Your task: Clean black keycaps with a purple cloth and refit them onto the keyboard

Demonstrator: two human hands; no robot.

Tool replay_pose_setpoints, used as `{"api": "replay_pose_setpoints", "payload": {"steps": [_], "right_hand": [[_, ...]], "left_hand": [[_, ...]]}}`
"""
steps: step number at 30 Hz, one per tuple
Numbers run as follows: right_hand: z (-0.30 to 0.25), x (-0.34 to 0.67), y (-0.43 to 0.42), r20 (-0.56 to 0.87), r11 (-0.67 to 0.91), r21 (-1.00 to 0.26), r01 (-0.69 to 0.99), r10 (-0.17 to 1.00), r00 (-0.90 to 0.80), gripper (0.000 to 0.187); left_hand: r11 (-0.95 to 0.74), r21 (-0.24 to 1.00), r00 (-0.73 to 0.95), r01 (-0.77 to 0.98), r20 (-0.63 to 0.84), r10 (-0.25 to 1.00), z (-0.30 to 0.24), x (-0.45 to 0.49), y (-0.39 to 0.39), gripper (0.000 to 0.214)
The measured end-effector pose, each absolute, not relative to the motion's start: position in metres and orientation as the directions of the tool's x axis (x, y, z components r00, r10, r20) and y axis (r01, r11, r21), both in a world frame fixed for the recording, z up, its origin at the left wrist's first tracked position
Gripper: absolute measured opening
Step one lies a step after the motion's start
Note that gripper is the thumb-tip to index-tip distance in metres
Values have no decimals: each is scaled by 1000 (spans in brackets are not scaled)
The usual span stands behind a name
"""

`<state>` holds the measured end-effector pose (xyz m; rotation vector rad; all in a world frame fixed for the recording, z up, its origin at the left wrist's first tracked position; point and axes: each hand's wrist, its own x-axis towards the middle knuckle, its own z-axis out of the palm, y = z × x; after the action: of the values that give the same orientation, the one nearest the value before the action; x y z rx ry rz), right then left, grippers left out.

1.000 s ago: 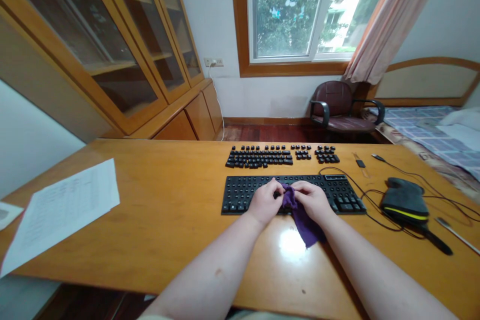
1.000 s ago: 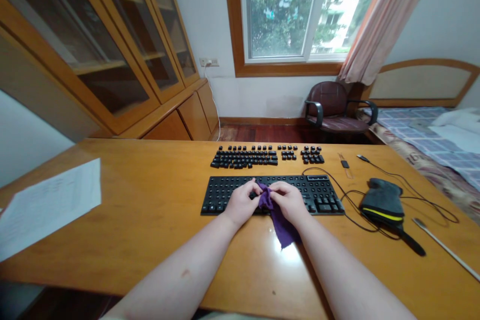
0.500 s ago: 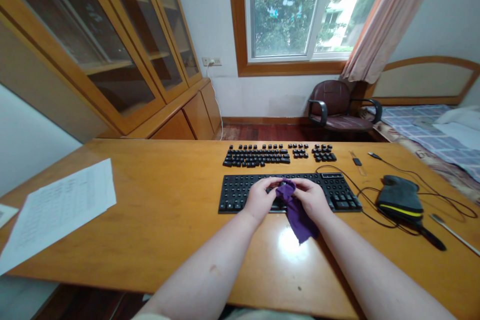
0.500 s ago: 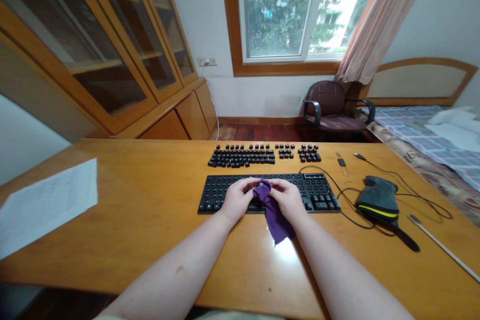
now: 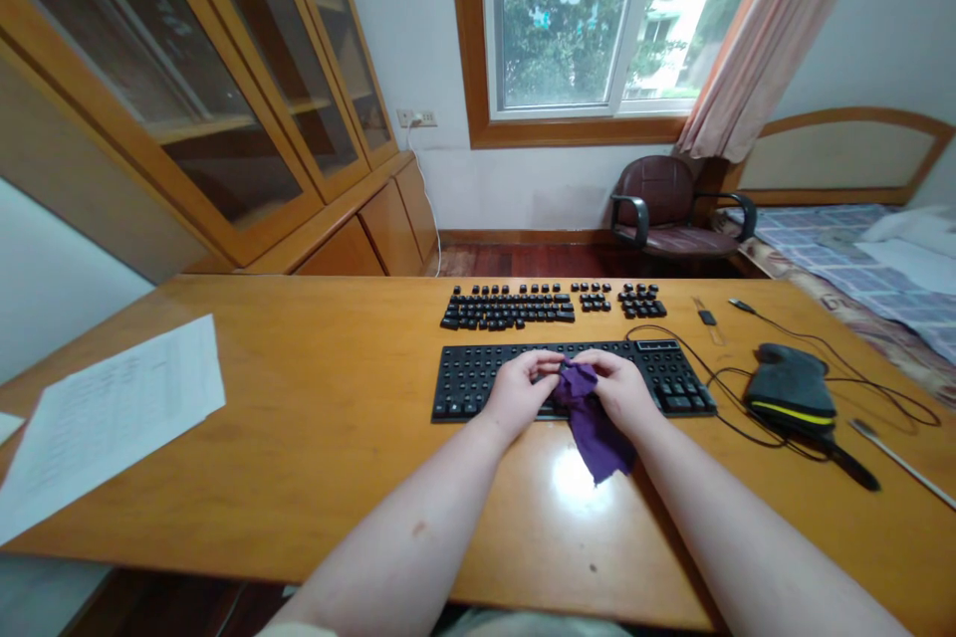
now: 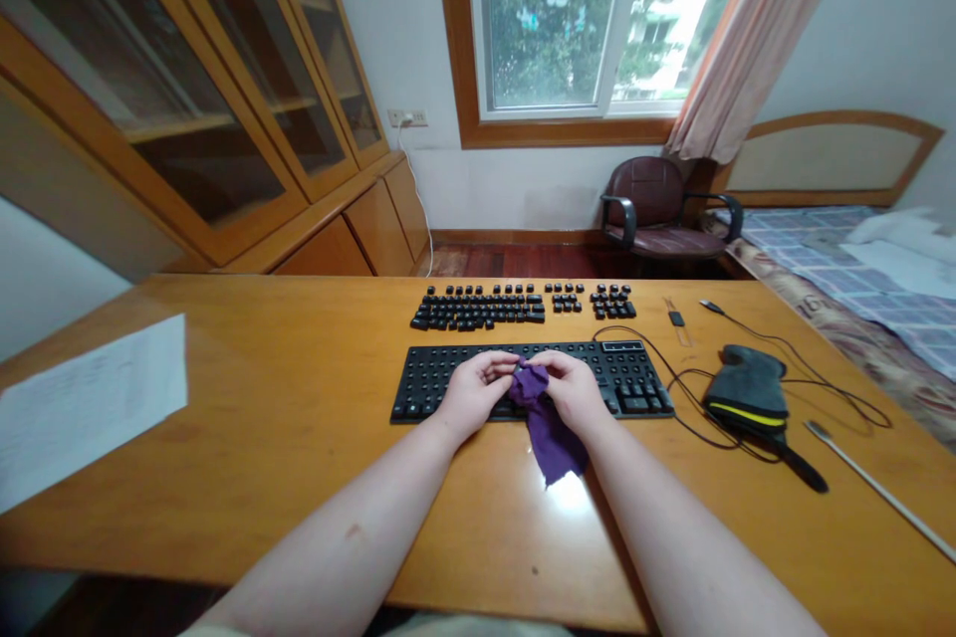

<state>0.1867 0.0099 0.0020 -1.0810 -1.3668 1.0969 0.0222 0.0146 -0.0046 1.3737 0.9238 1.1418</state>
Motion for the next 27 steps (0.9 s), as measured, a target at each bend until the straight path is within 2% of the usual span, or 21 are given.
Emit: {"api": "replay_pose_setpoints", "payload": {"steps": [5, 10, 13, 17, 22, 27], "right_hand": [[5, 189, 10, 220, 228, -971, 72, 970, -100, 10], [6, 186, 9, 171, 177, -980, 91, 982, -77, 12], [5, 179, 5, 117, 118, -993, 20, 990, -75, 22], [5, 174, 2, 114, 116, -993, 27, 991, -65, 25], [4, 172, -1, 115, 119, -990, 72, 992, -59, 17], [6, 172, -1, 105, 114, -988, 107, 991, -86, 15]], "left_hand": [[-107, 993, 261, -42, 114, 959, -2, 20, 15, 31], [-221, 972, 230, 76, 198, 953, 0, 19, 13, 36], [-380, 897, 177, 227, 346, 921, 2, 18, 10, 29], [-547, 737, 224, 398, 500, 836, 4, 16, 7, 12], [-639, 618, 314, 458, 560, 767, 0, 16, 6, 15], [-622, 619, 327, 480, 531, 782, -2, 18, 6, 22]]}}
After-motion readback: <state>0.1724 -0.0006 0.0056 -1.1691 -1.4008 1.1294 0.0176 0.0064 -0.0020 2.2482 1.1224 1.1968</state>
